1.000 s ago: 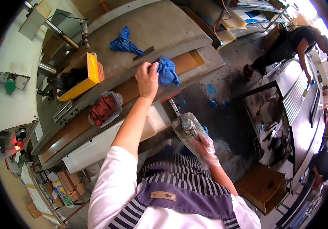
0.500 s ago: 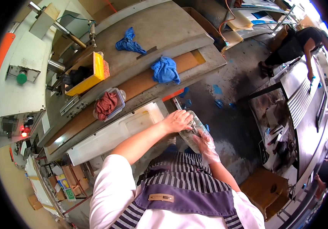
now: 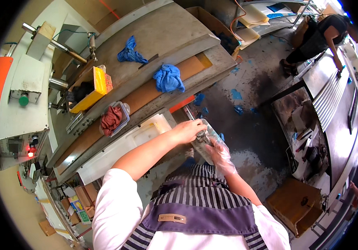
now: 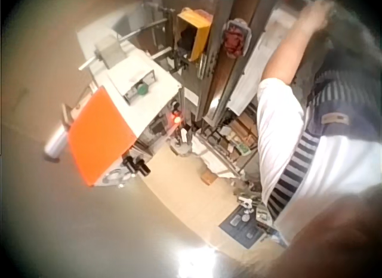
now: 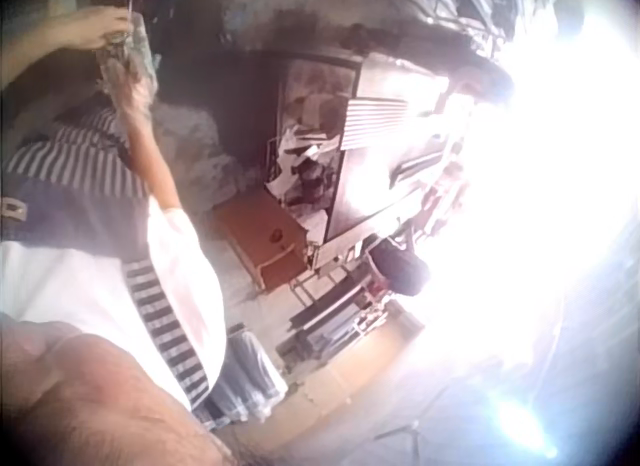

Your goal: The person cleans a large metal surface with a cloth and liquid from a container. They also handle white sheets and operate a machine with a control panel. The person repeatedly wipes the metal surface and handles various containers and cloths.

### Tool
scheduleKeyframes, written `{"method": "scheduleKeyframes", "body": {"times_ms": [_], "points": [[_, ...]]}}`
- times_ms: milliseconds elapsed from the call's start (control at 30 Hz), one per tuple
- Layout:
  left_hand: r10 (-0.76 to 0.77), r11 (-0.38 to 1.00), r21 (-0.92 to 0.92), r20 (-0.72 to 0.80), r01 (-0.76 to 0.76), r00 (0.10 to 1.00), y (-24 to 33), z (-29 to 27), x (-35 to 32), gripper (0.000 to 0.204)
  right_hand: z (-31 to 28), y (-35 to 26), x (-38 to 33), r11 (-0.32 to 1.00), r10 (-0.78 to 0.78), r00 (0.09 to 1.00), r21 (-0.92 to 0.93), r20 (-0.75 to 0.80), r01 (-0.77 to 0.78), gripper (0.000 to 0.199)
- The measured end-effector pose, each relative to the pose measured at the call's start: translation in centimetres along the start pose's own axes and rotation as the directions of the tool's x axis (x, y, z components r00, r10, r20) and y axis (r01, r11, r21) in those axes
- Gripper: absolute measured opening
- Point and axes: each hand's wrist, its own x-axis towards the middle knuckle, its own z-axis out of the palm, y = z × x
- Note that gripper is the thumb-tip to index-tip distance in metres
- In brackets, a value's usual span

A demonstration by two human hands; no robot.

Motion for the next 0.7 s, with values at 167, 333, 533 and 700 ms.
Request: {"method": "scheduleKeyframes", "body": {"times_ms": [167,333,533,700], "points": [[-0.543,0.793,-0.090,0.345,0.603,0.765,2.3,-3.3,3.0,0.059,-0.2,-1.5,-0.3,0.957,-0.162,0.987,-0.246,-0.020,0.152,0.035],[0.192,0.973,-0.080,-0.231,-0.215,0.954,1.2,-2.3,0.5,0.061,-0.6,-2.1,-0.3,0.962,-0.146,0.989,-0.234,0.002,0.142,0.037],[-0.579,0.750,-0.105,0.372,0.653,0.725,2.7,-4.6,2.4,0.065,-0.5,-2.7,-0.3,0.999,-0.032,0.999,-0.011,0.008,0.032,0.031],[0.020,0.996,-0.094,0.083,-0.013,0.996,-0.6,-1.0,-0.5,0.056,-0.8,-2.3,-0.1,0.963,-0.146,0.988,-0.222,0.044,0.153,0.034]]}}
